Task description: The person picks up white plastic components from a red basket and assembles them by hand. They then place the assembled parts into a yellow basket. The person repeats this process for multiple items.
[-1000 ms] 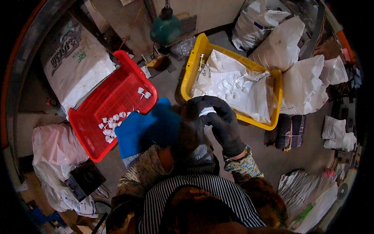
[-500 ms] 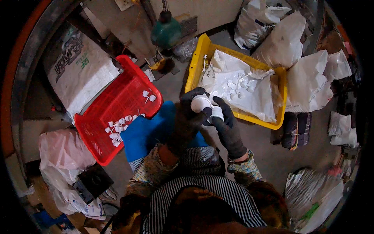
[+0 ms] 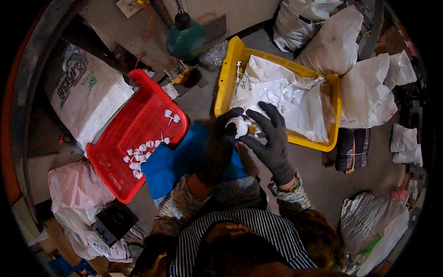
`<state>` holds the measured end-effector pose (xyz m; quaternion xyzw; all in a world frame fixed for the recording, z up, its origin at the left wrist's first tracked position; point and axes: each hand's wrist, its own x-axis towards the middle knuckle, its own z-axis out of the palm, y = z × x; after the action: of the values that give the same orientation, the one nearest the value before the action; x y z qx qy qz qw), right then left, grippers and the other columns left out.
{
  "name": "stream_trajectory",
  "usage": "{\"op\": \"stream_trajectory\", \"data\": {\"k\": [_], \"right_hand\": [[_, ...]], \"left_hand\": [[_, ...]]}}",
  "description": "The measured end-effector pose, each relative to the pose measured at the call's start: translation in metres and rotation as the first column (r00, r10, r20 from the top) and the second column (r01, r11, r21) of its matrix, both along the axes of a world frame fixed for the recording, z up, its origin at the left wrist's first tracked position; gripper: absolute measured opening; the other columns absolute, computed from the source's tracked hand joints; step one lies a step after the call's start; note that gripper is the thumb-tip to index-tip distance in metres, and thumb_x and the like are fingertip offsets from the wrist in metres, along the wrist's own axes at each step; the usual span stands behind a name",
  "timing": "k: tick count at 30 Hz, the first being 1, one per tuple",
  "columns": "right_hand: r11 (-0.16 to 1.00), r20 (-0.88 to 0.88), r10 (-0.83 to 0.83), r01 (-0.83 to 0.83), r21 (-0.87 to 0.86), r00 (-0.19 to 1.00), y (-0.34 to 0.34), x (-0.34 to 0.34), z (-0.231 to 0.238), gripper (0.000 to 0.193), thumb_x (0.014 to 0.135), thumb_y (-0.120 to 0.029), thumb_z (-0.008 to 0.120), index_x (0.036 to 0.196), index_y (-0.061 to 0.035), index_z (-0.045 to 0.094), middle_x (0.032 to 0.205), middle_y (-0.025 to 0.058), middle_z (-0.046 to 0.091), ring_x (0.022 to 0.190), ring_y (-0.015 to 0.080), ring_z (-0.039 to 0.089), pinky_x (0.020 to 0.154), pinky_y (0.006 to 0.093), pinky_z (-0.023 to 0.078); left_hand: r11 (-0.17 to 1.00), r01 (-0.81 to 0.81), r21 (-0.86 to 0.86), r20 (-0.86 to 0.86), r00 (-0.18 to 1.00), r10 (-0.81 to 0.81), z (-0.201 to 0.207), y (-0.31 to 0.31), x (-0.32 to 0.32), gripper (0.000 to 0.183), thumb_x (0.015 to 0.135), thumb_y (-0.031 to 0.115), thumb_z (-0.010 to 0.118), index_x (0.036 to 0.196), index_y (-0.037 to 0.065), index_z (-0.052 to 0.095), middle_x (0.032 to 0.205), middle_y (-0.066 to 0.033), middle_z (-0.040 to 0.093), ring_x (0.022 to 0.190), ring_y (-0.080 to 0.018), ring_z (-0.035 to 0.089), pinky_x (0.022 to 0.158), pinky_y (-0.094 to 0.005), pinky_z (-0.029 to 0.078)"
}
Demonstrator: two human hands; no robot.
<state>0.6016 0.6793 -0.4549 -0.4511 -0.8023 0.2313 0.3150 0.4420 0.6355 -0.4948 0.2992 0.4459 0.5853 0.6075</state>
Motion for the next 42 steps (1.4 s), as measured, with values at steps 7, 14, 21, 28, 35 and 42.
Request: {"op": "stream_trajectory", "data": {"k": [7,14,21,28,35,42], "right_hand": [[0.892,-0.283,0.191,-0.286,-0.35,0.94,0.01,0.007,0.005,0.054,0.078,-0.022,0.072,0.127,-0.0051,0.055,0.117,0.0175,0.062,0.108,0.0349,0.06,0.093,0.0409,0.047],[0.937,-0.24,0.164,-0.227,-0.265,0.957,-0.006,0.005,0.005,0.049,0.082,-0.019,0.068,0.127,-0.0047,0.055,0.119,0.0195,0.061,0.109,0.0359,0.059,0.094,0.0419,0.047],[0.94,-0.219,0.14,-0.2,-0.276,0.965,0.002,0.004,-0.006,0.054,0.081,-0.019,0.069,0.129,-0.0036,0.051,0.118,0.0185,0.059,0.108,0.033,0.058,0.092,0.0406,0.047],[0.814,-0.684,-0.415,-0.092,-0.574,0.6,-0.011,-0.005,0.003,0.053,0.082,-0.008,0.069,0.13,-0.0031,0.045,0.116,0.0105,0.057,0.104,0.0183,0.056,0.088,0.0329,0.048],[0.735,-0.561,-0.328,-0.168,-0.657,0.76,-0.02,-0.017,0.0,0.038,0.087,-0.015,0.063,0.12,0.0024,0.053,0.106,0.0106,0.059,0.092,0.0185,0.058,0.08,0.0305,0.049],[0.9,-0.392,-0.045,-0.133,-0.415,0.919,-0.013,-0.003,-0.007,0.042,0.088,-0.018,0.062,0.123,0.0031,0.053,0.111,0.0159,0.058,0.098,0.0263,0.059,0.088,0.035,0.047]], "left_hand": [[0.981,0.15,0.125,-0.363,0.927,-0.095,0.01,-0.004,0.003,0.05,0.081,0.014,0.069,0.125,0.004,0.047,0.118,-0.0153,0.054,0.106,-0.0258,0.056,0.092,-0.0367,0.047],[0.984,0.121,0.129,-0.352,0.933,-0.068,0.018,-0.016,0.011,0.046,0.081,0.013,0.068,0.121,0.003,0.048,0.114,-0.0153,0.053,0.105,-0.0257,0.055,0.093,-0.0359,0.044],[0.998,-0.037,0.046,-0.342,0.938,0.051,0.008,-0.017,0.018,0.047,0.082,0.004,0.065,0.125,0.001,0.046,0.115,-0.0179,0.053,0.108,-0.0303,0.053,0.094,-0.0368,0.044],[0.962,0.151,0.226,-0.782,0.617,0.087,-0.011,0.008,0.008,0.053,0.089,0.005,0.06,0.136,-0.001,0.036,0.128,-0.0203,0.046,0.113,-0.0331,0.05,0.097,-0.0375,0.044],[0.974,-0.087,0.211,-0.241,0.961,0.138,0.04,-0.01,0.03,0.037,0.103,0.023,0.038,0.135,0.004,0.04,0.117,-0.013,0.053,0.106,-0.0218,0.053,0.085,-0.0289,0.048],[0.973,0.127,0.194,-0.394,0.918,-0.041,0.035,0.0,0.011,0.043,0.096,0.02,0.051,0.135,0.004,0.042,0.121,-0.0131,0.052,0.109,-0.0221,0.053,0.09,-0.0299,0.046]]}}
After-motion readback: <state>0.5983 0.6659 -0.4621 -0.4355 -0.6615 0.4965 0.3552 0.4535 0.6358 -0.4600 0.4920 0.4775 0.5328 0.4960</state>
